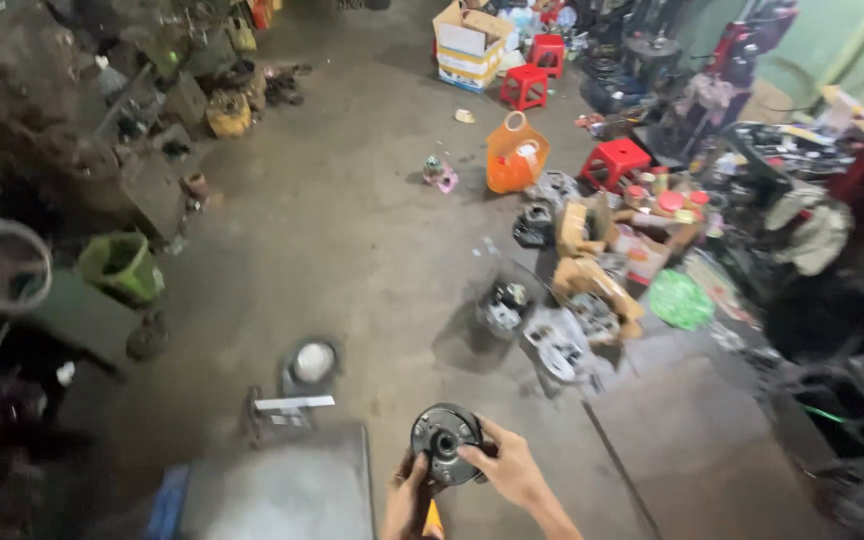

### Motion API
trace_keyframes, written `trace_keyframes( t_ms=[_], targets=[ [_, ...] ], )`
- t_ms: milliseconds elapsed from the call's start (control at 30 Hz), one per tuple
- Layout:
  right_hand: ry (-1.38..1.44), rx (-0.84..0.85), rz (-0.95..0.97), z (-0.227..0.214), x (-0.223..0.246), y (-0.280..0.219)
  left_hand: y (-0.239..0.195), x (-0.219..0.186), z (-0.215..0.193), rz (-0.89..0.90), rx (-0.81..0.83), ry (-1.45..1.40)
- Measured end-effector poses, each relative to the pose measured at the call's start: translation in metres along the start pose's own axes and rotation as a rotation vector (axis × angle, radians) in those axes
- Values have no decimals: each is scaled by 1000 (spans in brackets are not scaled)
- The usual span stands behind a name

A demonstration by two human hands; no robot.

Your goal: The person carries a clutch hub across the workshop and grinds it against a bench grinder, producing sparks. They then move to a lathe, secure a metal rod in the chuck, and turn the part while operating the lathe controls and adjusting the tool post.

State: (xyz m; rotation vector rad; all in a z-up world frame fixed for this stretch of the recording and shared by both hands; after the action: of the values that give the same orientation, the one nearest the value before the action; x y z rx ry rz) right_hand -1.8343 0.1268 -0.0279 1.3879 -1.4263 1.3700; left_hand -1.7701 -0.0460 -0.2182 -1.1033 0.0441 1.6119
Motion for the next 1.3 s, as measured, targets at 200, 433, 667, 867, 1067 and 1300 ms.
trace_keyframes(
  t_ms=[200, 433, 667, 867, 1067, 1300],
  targets=[
    [-47, -30, -16, 46, 60, 203, 174, -107, 90, -9, -28, 31],
    [142, -113, 98, 80, 62, 432, 363, -197, 225, -50, -97, 200],
    [193, -156, 77, 100, 94, 669, 583, -244, 319, -109, -91, 204],
    [279, -106, 128, 121, 156, 848, 757, -286, 386, -55, -67, 218],
    [227, -184, 82, 119, 181, 1046, 997, -262, 435, 51, -34, 290],
    [103, -392, 99, 85, 229, 1240, 1107, -343, 646, -221, 12, 375]
  ],
)
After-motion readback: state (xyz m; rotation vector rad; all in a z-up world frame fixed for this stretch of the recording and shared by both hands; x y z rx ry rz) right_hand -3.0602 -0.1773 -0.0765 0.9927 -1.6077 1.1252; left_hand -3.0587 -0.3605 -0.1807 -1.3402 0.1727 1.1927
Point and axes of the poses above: each hand's wrist, its own y-axis towards the middle knuckle, its own z-axis out of the palm, x = y × z, the point moved 4 cm from there along y, towards the middle knuckle, and after that the axes turned 15 degrees about -x, right-handed, at the moved point
